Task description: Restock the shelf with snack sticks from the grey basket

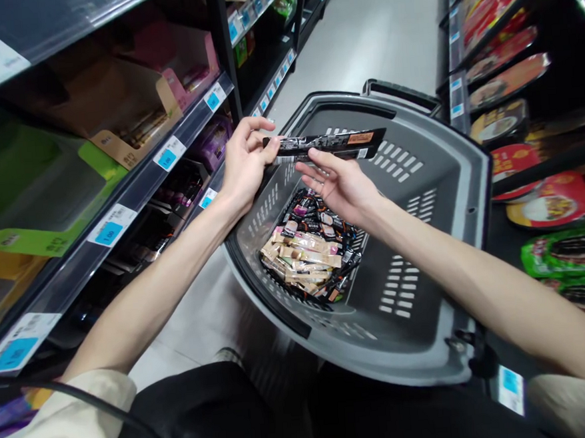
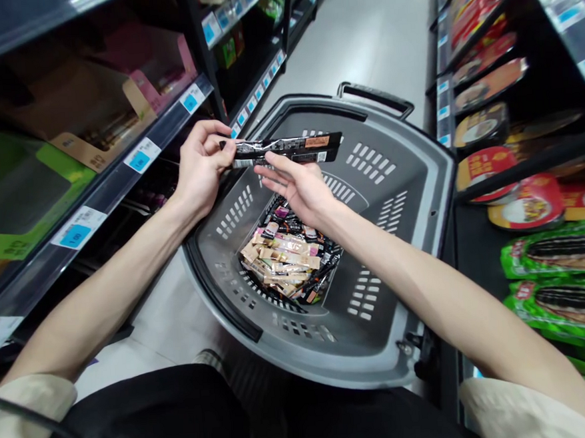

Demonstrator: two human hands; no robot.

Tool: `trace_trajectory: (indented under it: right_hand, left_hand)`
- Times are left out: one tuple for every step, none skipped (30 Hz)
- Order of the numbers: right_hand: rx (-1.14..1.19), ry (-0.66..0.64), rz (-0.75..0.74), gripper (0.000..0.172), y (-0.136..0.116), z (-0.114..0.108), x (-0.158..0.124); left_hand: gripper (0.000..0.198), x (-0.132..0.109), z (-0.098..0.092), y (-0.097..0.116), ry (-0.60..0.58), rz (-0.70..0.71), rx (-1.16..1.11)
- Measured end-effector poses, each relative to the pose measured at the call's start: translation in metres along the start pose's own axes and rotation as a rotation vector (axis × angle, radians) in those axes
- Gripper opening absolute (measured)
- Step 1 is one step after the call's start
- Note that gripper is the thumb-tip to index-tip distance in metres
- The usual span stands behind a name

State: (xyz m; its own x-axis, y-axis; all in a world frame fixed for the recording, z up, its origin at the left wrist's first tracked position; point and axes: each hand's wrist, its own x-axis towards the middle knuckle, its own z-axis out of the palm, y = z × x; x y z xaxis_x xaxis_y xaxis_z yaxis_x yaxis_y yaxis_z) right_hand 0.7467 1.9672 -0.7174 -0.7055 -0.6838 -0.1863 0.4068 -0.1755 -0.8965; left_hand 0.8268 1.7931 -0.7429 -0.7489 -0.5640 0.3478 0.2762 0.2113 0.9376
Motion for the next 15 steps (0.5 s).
trace_trajectory:
  right_hand:
    - [0.002,-0.004,-0.005,0.054,0.0,0.0,0.0]
    - [0.007,-0.005,-0.014,0.054,0.0,0.0,0.0]
    - [0.015,-0.001,-0.025,0.053,0.001,0.0,0.0]
    - [0.026,0.008,-0.038,0.052,0.001,0.0,0.0]
    - [0.037,0.022,-0.05,0.051,0.001,0.0,0.0]
    - [0.048,0.041,-0.059,0.048,0.001,-0.001,0.001]
    - [0.06,0.067,-0.066,0.044,0.0,-0.001,0.002]
    - [0.072,0.092,-0.066,0.039,0.0,-0.001,0.003]
    - [0.086,0.113,-0.06,0.035,-0.002,0.0,0.004]
    - [0.101,0.126,-0.055,0.033,-0.003,0.001,0.004]
    - [0.113,0.125,-0.055,0.034,-0.005,0.002,0.005]
    - [0.118,0.114,-0.064,0.037,-0.007,0.004,0.004]
    - [0.112,0.095,-0.083,0.042,-0.009,0.007,0.002]
    - [0.097,0.078,-0.108,0.047,-0.011,0.01,0.0]
    - [0.075,0.068,-0.133,0.053,-0.012,0.013,-0.004]
  left_hand:
    - [0.026,0.0,0.0,0.001,-0.002,0.012,0.015]
    - [0.026,-0.001,0.001,0.003,-0.007,0.026,0.028]
    - [0.026,-0.002,0.002,0.006,-0.017,0.043,0.042]
    - [0.025,-0.004,0.004,0.009,-0.032,0.063,0.058]
    - [0.023,-0.006,0.006,0.013,-0.05,0.086,0.081]
    - [0.021,-0.009,0.008,0.017,-0.075,0.113,0.116]
    - [0.017,-0.012,0.01,0.022,-0.108,0.145,0.167]
    - [0.013,-0.014,0.012,0.026,-0.147,0.182,0.234]
    - [0.01,-0.017,0.014,0.03,-0.187,0.221,0.313]
    - [0.008,-0.019,0.015,0.033,-0.224,0.259,0.398]
    - [0.007,-0.021,0.016,0.037,-0.258,0.296,0.482]
    - [0.005,-0.023,0.015,0.04,-0.289,0.332,0.561]
    - [0.004,-0.025,0.014,0.044,-0.314,0.368,0.631]
    - [0.008,-0.027,0.012,0.049,-0.335,0.4,0.694]
    - [0.014,-0.031,0.008,0.054,-0.353,0.43,0.753]
